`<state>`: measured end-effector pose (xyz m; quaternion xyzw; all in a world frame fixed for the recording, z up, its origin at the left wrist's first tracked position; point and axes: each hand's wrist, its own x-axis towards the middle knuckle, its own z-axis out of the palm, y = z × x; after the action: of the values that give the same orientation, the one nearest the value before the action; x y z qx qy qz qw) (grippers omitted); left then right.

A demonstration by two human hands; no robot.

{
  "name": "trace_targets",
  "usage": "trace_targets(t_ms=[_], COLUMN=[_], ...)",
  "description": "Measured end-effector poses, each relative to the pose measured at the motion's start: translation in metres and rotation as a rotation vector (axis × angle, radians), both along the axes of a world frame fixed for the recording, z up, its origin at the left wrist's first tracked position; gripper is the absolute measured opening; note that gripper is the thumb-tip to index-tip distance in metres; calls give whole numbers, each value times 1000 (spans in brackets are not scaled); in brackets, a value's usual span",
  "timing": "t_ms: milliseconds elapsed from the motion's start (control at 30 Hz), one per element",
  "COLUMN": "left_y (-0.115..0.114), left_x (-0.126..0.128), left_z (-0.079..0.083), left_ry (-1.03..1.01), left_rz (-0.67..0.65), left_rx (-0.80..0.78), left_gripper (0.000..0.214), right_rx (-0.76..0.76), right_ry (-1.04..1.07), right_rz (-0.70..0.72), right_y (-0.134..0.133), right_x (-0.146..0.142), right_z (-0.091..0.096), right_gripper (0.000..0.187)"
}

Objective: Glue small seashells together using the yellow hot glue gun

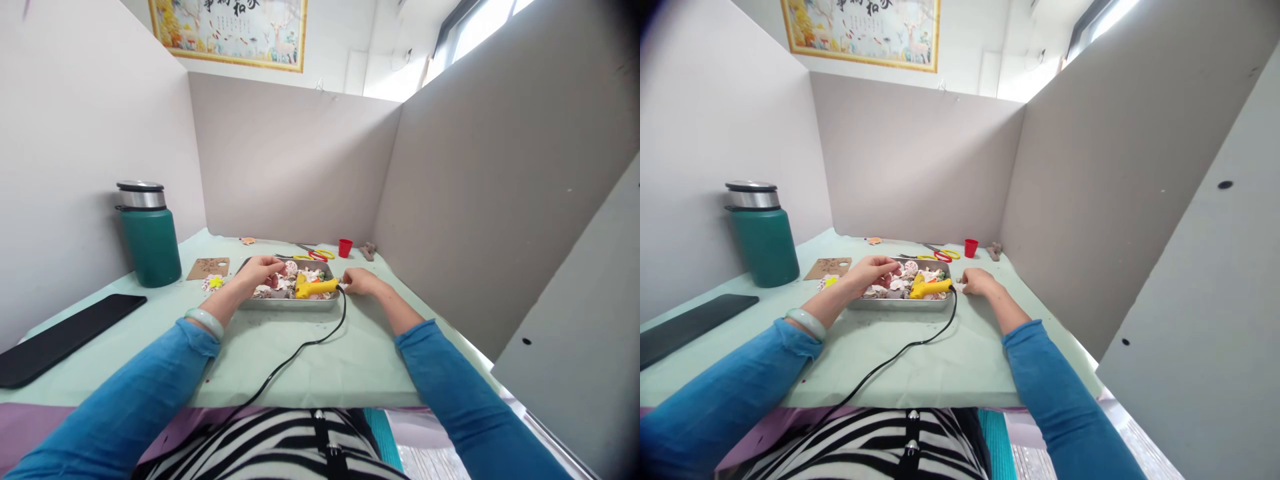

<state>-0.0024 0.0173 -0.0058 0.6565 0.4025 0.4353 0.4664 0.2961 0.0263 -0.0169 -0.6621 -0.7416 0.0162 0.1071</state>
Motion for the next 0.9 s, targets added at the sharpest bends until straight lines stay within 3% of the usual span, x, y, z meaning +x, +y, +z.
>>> trace_targets(t_ms=[467,633,733,900], left_y=[-6,-9,-7,-1], left_x=[1,-3,-8,-18], left_z=[6,9,11,12], left_ry=[-85,-142,51,785], left_rz=[17,89,196,298], left_rx=[-82,-139,-75,281], left_gripper=[31,22,17,19], right_rx=[-81,-134,-97,143], right_ry=[-92,-102,-120,-103], right_rz=[46,53,21,-24], right_y=[3,-1,-6,-13], right_x=[13,15,8,-5], right_z=[3,11,17,24], right_gripper=[37,45,43,26])
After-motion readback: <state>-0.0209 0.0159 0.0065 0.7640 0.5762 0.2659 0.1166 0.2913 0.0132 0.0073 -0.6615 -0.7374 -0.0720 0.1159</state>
